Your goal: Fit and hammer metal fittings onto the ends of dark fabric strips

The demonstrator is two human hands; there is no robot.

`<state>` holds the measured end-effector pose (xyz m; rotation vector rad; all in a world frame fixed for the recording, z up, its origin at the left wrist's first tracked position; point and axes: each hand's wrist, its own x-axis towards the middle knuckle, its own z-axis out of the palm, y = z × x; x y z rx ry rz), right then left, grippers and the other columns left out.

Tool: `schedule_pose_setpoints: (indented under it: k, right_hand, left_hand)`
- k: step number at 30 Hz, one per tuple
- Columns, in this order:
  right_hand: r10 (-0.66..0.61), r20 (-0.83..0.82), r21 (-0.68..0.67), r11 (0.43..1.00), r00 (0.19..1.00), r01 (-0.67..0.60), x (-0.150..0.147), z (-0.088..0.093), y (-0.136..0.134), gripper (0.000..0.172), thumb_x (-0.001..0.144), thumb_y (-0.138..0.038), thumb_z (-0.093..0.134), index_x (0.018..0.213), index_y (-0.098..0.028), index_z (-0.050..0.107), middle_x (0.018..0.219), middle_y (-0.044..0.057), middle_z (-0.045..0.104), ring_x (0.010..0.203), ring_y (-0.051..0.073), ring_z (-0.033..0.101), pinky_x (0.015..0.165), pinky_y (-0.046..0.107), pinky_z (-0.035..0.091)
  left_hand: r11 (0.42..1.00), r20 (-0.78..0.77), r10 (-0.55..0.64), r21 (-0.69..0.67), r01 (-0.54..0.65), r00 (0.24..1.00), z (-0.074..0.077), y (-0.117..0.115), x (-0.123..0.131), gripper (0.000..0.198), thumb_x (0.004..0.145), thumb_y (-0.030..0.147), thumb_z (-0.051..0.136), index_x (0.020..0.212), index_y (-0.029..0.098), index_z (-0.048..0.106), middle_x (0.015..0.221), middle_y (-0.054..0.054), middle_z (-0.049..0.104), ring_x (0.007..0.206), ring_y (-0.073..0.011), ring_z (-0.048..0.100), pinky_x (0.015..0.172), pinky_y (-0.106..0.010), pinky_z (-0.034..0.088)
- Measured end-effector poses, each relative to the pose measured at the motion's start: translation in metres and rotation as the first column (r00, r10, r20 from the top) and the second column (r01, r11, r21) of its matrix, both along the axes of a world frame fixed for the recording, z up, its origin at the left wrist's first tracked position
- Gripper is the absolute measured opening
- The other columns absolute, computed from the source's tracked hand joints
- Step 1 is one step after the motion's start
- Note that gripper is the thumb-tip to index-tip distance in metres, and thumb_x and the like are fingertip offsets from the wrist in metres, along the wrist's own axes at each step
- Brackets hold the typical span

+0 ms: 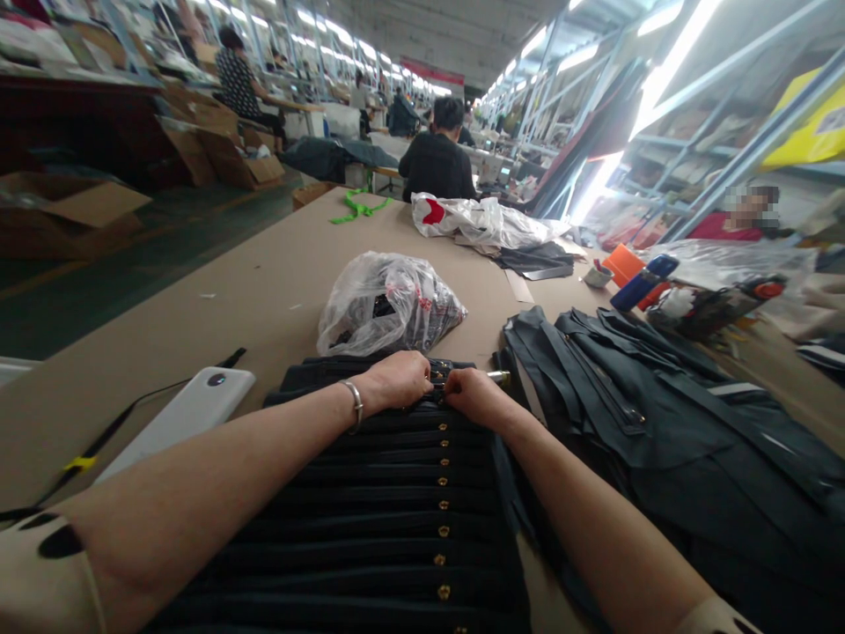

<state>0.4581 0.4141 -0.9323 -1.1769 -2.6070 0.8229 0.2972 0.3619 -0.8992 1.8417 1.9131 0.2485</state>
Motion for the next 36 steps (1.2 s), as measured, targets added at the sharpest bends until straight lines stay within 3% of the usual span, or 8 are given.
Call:
schedule_pose_setpoints:
  k: [5, 10, 12, 15, 18, 23, 31, 36]
  right_hand:
    - [-0.035, -0.051, 0.072, 0.997, 0.998, 0.039, 0.004, 0.009, -0.006, 0.007, 0.068, -0.018, 0.057, 0.070, -0.020, 0.064, 0.069, 0.001, 0.064, 0.067, 0.015, 0.055, 0.061, 0.024, 0.037]
    - [-0.062, -0.433, -0.053, 0.998, 0.899, 0.043, -0.002, 0.023, -0.028, 0.013, 0.076, -0.021, 0.052, 0.081, -0.019, 0.064, 0.068, -0.001, 0.062, 0.064, 0.012, 0.054, 0.061, 0.022, 0.039]
    - [-0.097, -0.529, -0.175, 0.985, 0.843, 0.003, -0.006, 0.026, -0.039, 0.014, 0.078, -0.027, 0.054, 0.083, -0.018, 0.063, 0.064, -0.002, 0.059, 0.060, 0.011, 0.051, 0.058, 0.022, 0.039]
    - [-0.200, -0.588, -0.380, 0.924, 0.784, -0.049, -0.013, 0.028, -0.054, 0.024, 0.075, -0.037, 0.060, 0.088, -0.017, 0.059, 0.061, -0.004, 0.056, 0.054, 0.010, 0.049, 0.054, 0.022, 0.039]
    - [-0.271, -0.633, -0.503, 0.856, 0.725, -0.118, -0.021, 0.029, -0.066, 0.027, 0.070, -0.039, 0.065, 0.082, -0.015, 0.059, 0.063, -0.002, 0.059, 0.053, 0.009, 0.049, 0.054, 0.022, 0.040]
    - [-0.337, -0.712, -0.535, 0.828, 0.616, -0.165, -0.030, 0.033, -0.075, 0.020, 0.069, -0.034, 0.065, 0.071, -0.015, 0.060, 0.064, 0.000, 0.064, 0.052, 0.008, 0.052, 0.052, 0.021, 0.042]
    - [-0.398, -0.574, -0.652, 0.751, 0.716, -0.106, -0.023, 0.038, -0.062, 0.019, 0.065, -0.032, 0.064, 0.071, -0.016, 0.055, 0.057, -0.003, 0.060, 0.045, 0.010, 0.056, 0.046, 0.022, 0.047]
    - [-0.243, -0.677, -0.465, 0.873, 0.695, -0.148, -0.027, 0.030, -0.060, 0.013, 0.068, -0.027, 0.062, 0.075, -0.016, 0.060, 0.063, -0.002, 0.063, 0.059, 0.012, 0.061, 0.061, 0.025, 0.051]
  left_hand:
    - [0.999, 0.093, 0.032, 0.029, -0.035, 0.995, 0.014, -0.011, -0.011, 0.015, 0.064, 0.028, 0.058, 0.065, 0.016, 0.067, 0.063, -0.004, 0.062, 0.061, -0.0142, 0.052, 0.061, -0.026, 0.036]
    - [0.991, 0.339, 0.132, -0.062, -0.118, 0.931, 0.029, -0.041, -0.007, 0.032, 0.075, 0.044, 0.048, 0.087, 0.019, 0.063, 0.055, 0.004, 0.050, 0.048, -0.0096, 0.046, 0.048, -0.022, 0.036]
    - [0.964, 0.549, 0.266, -0.175, -0.202, 0.792, 0.032, -0.053, -0.003, 0.035, 0.076, 0.050, 0.048, 0.092, 0.020, 0.059, 0.055, 0.006, 0.044, 0.042, -0.0075, 0.042, 0.040, -0.019, 0.030]
    - [0.913, 0.798, 0.400, -0.306, -0.270, 0.450, 0.031, -0.064, 0.001, 0.033, 0.071, 0.049, 0.059, 0.088, 0.020, 0.056, 0.060, 0.006, 0.044, 0.043, -0.0054, 0.043, 0.037, -0.015, 0.026]
    - [0.904, 0.855, 0.401, -0.310, -0.296, 0.329, 0.030, -0.069, 0.005, 0.038, 0.070, 0.049, 0.062, 0.096, 0.021, 0.057, 0.061, 0.005, 0.047, 0.045, -0.0058, 0.046, 0.036, -0.014, 0.026]
    - [0.930, 0.876, 0.341, -0.263, -0.256, 0.340, 0.030, -0.074, 0.008, 0.041, 0.071, 0.052, 0.060, 0.097, 0.020, 0.059, 0.061, 0.004, 0.048, 0.044, -0.0057, 0.044, 0.032, -0.013, 0.021]
    - [0.891, 0.794, 0.438, -0.321, -0.320, 0.422, 0.025, -0.083, -0.013, 0.034, 0.069, 0.047, 0.063, 0.087, 0.020, 0.053, 0.054, 0.008, 0.042, 0.036, -0.0041, 0.039, 0.031, -0.013, 0.020]
    - [0.905, 0.783, 0.422, -0.395, -0.158, 0.458, 0.023, -0.085, -0.027, 0.038, 0.071, 0.054, 0.058, 0.086, 0.019, 0.052, 0.055, 0.008, 0.040, 0.035, -0.0036, 0.037, 0.031, -0.014, 0.016]
